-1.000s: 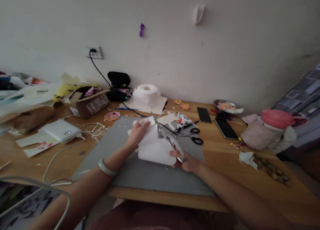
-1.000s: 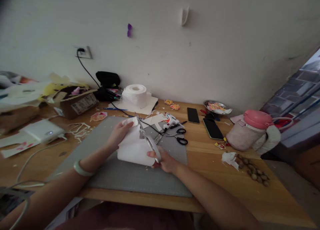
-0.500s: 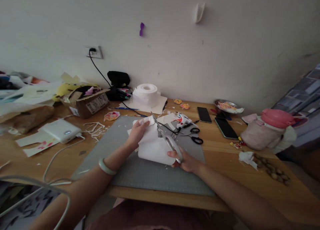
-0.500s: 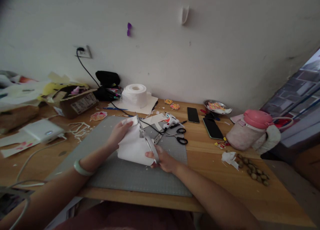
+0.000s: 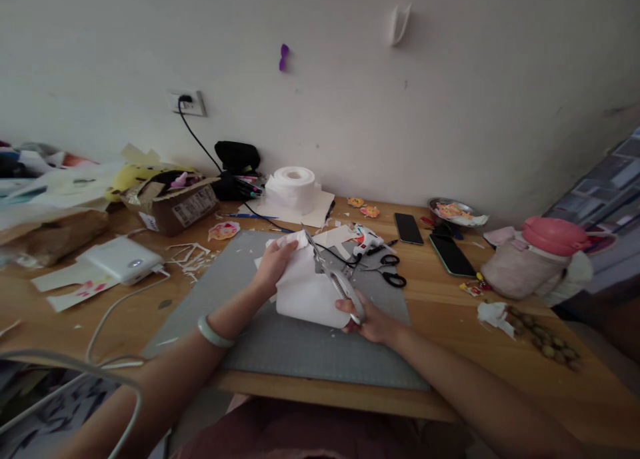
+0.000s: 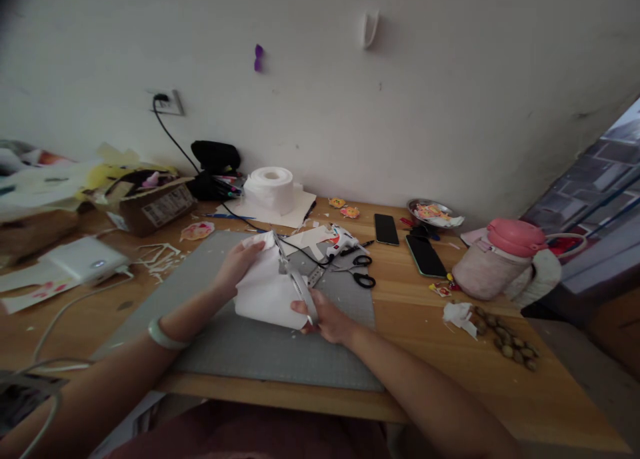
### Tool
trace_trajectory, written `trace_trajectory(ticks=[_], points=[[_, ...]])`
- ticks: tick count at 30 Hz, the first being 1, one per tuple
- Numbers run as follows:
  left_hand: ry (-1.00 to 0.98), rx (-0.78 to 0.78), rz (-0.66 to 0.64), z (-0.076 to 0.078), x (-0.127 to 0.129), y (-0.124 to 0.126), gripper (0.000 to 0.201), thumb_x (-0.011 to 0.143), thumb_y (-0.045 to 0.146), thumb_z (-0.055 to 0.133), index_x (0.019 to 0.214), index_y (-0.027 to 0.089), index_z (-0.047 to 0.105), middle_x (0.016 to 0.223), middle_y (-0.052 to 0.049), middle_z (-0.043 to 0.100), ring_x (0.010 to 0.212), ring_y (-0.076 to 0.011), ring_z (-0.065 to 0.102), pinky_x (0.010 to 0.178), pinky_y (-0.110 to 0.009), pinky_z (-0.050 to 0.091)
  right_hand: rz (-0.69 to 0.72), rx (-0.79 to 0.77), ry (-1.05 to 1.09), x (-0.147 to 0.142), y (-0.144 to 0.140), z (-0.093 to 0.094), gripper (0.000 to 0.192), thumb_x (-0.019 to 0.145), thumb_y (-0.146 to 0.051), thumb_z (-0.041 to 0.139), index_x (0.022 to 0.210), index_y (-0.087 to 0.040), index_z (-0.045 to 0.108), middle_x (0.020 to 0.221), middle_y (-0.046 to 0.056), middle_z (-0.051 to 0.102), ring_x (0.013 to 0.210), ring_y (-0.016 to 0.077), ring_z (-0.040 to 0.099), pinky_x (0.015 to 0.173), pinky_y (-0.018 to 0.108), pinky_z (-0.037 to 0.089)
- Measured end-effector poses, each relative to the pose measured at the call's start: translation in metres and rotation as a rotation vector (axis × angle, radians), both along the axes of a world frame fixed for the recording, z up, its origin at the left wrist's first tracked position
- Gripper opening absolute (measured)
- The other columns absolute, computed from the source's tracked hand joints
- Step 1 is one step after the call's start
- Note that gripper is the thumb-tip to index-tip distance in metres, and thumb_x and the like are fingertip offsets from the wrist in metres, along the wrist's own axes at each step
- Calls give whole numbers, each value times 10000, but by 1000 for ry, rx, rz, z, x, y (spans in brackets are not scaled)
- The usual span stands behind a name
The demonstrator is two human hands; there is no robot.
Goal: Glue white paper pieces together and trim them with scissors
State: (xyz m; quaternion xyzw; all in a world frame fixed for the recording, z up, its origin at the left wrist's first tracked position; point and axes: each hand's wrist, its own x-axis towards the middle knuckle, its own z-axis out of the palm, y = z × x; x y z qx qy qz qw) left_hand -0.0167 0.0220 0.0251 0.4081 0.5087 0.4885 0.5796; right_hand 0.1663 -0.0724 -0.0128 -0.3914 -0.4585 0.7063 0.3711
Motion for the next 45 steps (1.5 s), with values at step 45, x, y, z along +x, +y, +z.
trace_trajectory(ticks=[45], points=[[-51, 42, -24, -1, -1, 3, 258, 574, 273, 671, 800, 196, 574, 612, 38, 609, 488, -115, 533, 483, -219, 415, -63, -11, 29, 0, 4, -11, 492, 597, -579, 695, 872, -209, 524, 662, -25, 465, 494, 69, 389, 374, 163, 302]])
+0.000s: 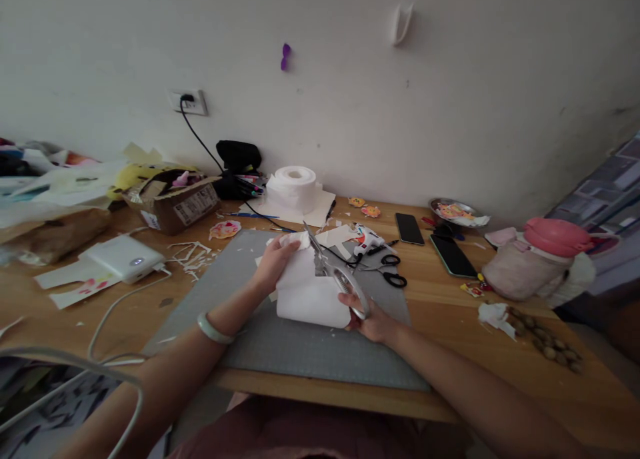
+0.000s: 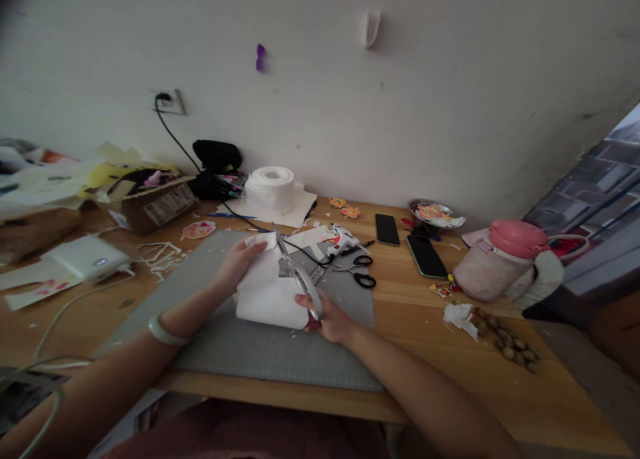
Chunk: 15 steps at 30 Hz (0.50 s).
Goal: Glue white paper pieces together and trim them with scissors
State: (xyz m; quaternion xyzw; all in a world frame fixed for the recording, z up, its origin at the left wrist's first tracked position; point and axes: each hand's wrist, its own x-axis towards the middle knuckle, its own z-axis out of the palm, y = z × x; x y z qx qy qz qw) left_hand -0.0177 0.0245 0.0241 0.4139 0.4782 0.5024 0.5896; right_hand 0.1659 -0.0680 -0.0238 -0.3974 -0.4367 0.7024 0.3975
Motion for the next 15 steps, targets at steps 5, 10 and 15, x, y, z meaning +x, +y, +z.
trace_trajectory(ticks=[5, 10, 15], points=[[-3, -30, -3, 4, 0, -2, 194, 592, 243, 655, 763, 194, 578, 588, 28, 602, 476, -119, 525, 478, -225, 415, 5, -4, -3, -1, 0, 2, 443, 634, -574, 674, 834, -208, 525, 630, -34, 461, 494, 62, 377, 386, 152, 306], [-17, -38, -10, 2, 0, -1, 192, 593, 248, 657, 756, 189, 574, 565, 32, 597, 454, -112, 513, 461, -219, 403, 16, 19, -13, -1, 0, 2, 430, 654, -565, 660, 847, -200, 540, 650, -30, 469, 501, 60, 379, 382, 150, 309], [-20, -22, -21, 1, -2, 1, 231, 573, 279, 673, 762, 179, 585, 582, 34, 607, 465, -112, 521, 476, -223, 404, 21, 43, -29, 0, -1, 4, 410, 672, -549, 657, 832, -193, 531, 663, -25, 473, 518, 68, 413, 379, 152, 310]])
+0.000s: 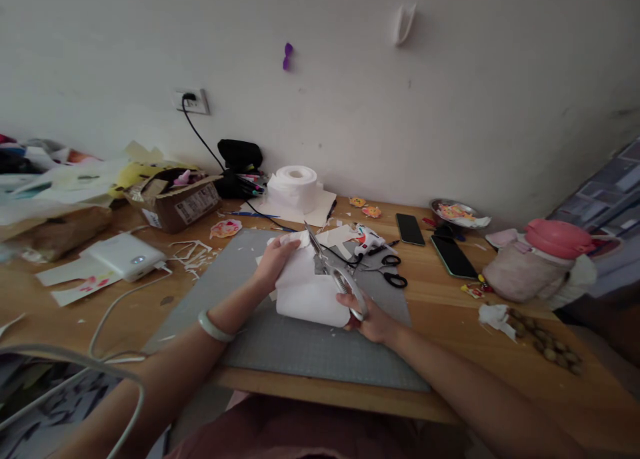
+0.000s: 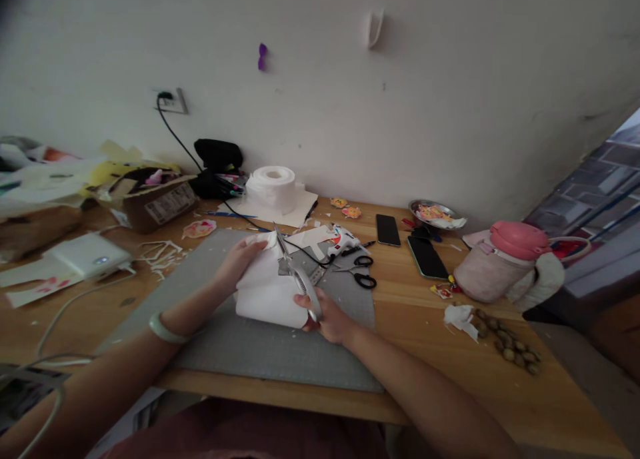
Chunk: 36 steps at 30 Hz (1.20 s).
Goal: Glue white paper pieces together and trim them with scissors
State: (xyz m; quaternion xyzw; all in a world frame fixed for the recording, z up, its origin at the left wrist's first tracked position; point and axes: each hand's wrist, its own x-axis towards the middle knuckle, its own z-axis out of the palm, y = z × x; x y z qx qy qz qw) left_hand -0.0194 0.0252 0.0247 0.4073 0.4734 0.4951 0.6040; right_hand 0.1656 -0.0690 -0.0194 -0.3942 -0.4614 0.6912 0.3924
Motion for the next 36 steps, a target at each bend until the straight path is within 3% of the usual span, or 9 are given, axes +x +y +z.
trace_trajectory(ticks=[8, 13, 15, 18, 23, 30, 36], points=[[15, -1, 32, 0, 1, 1, 149, 592, 252, 658, 713, 197, 591, 568, 18, 603, 457, -129, 519, 455, -234, 396, -35, -18, -16, 0, 0, -3, 420, 668, -534, 681, 845, -196, 505, 643, -42, 457, 492, 63, 411, 385, 164, 303], [29, -31, 30, 5, -2, 2, 124, 592, 220, 644, 696, 200, 579, 542, 24, 586, 442, -124, 510, 438, -227, 384, -75, -174, 96, 2, 5, -2, 501, 530, -597, 732, 718, -215, 469, 531, -71, 404, 422, 58, 336, 365, 176, 234], [40, -43, -10, 11, -4, 1, 125, 583, 210, 643, 692, 193, 583, 551, 21, 595, 447, -125, 515, 432, -226, 386, -29, -233, 166, 4, 6, 3, 523, 513, -633, 722, 662, -209, 455, 499, -76, 385, 394, 40, 276, 363, 174, 183], [78, -33, -43, 20, -7, -2, 108, 575, 207, 656, 658, 180, 593, 553, 17, 600, 448, -121, 507, 418, -223, 380, 102, -271, 263, 6, 8, 11, 566, 518, -688, 688, 702, -186, 501, 570, -47, 478, 393, 23, 265, 373, 173, 135], [96, -18, -8, 25, -9, -4, 83, 588, 177, 644, 653, 175, 593, 543, 17, 589, 449, -124, 507, 414, -225, 383, 176, -246, 320, 8, 9, 11, 559, 579, -677, 664, 762, -169, 519, 637, -35, 510, 406, 11, 247, 391, 167, 103], [148, -25, -107, 30, -6, -10, 103, 608, 162, 624, 694, 163, 569, 527, 35, 587, 431, -112, 504, 413, -209, 376, 195, -215, 311, 7, 9, 10, 491, 584, -610, 694, 685, -158, 530, 566, -54, 459, 406, 18, 241, 384, 184, 96], [115, -15, -50, 27, -8, -6, 111, 606, 167, 629, 706, 164, 580, 549, 42, 603, 447, -110, 520, 434, -205, 387, 166, -202, 312, 7, 9, 6, 454, 600, -574, 699, 694, -159, 539, 586, -49, 471, 408, 15, 252, 389, 186, 116]])
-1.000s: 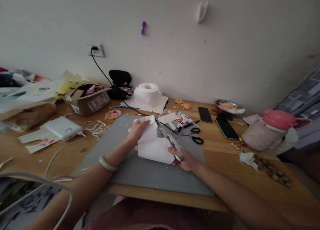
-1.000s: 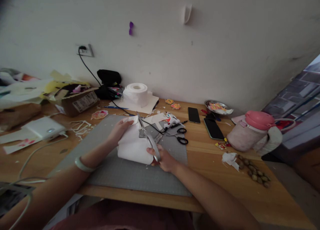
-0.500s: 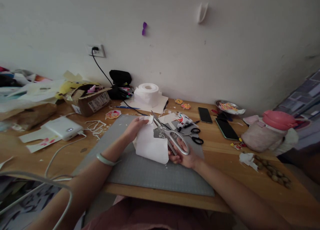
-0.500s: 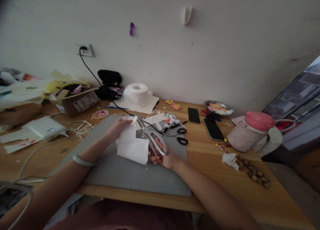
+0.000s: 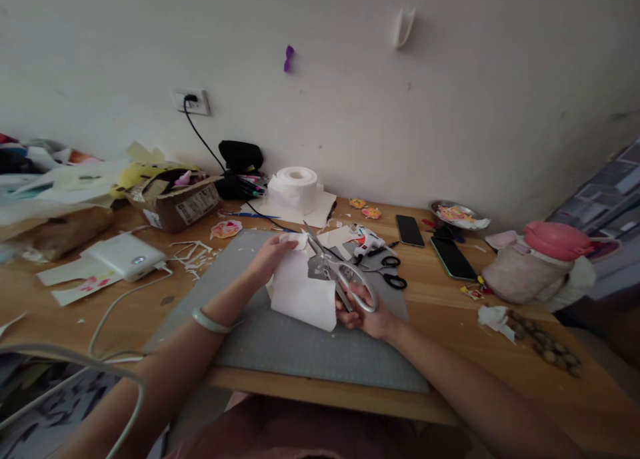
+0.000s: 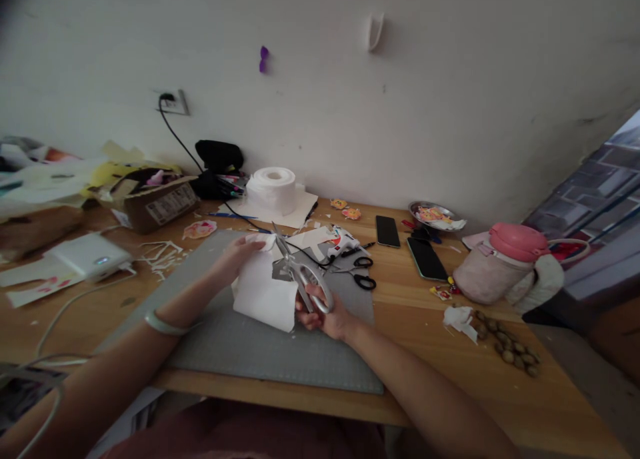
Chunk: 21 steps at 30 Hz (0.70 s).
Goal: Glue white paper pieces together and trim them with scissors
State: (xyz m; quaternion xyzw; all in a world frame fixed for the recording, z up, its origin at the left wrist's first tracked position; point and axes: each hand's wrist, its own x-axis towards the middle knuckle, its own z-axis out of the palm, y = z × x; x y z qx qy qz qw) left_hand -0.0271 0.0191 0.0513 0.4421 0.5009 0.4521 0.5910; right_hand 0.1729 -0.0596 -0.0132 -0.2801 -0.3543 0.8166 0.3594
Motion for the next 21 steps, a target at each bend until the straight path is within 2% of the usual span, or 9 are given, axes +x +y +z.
trace_trajectory(ticks=[5, 11, 21], points=[[-20, -7, 6, -3, -1, 2, 100, 622, 181, 628, 704, 163, 574, 554, 35, 601, 449, -107, 515, 432, -202, 384, -20, 14, -20, -1, -1, -1, 424, 622, -536, 699, 698, -155, 530, 628, -37, 497, 415, 13, 274, 396, 186, 132], [13, -4, -46, -5, -2, 3, 135, 619, 172, 630, 744, 155, 582, 565, 26, 600, 445, -108, 510, 422, -207, 366, -18, 38, -21, -4, -3, 5, 440, 619, -553, 706, 676, -154, 527, 570, -58, 446, 406, 11, 262, 391, 183, 104], [43, 7, -47, -9, -3, 6, 147, 609, 182, 617, 753, 169, 588, 560, 37, 605, 459, -122, 528, 432, -219, 371, -80, 64, -45, -8, -6, 7, 397, 634, -506, 711, 675, -166, 510, 580, -63, 452, 395, 5, 249, 371, 177, 92]])
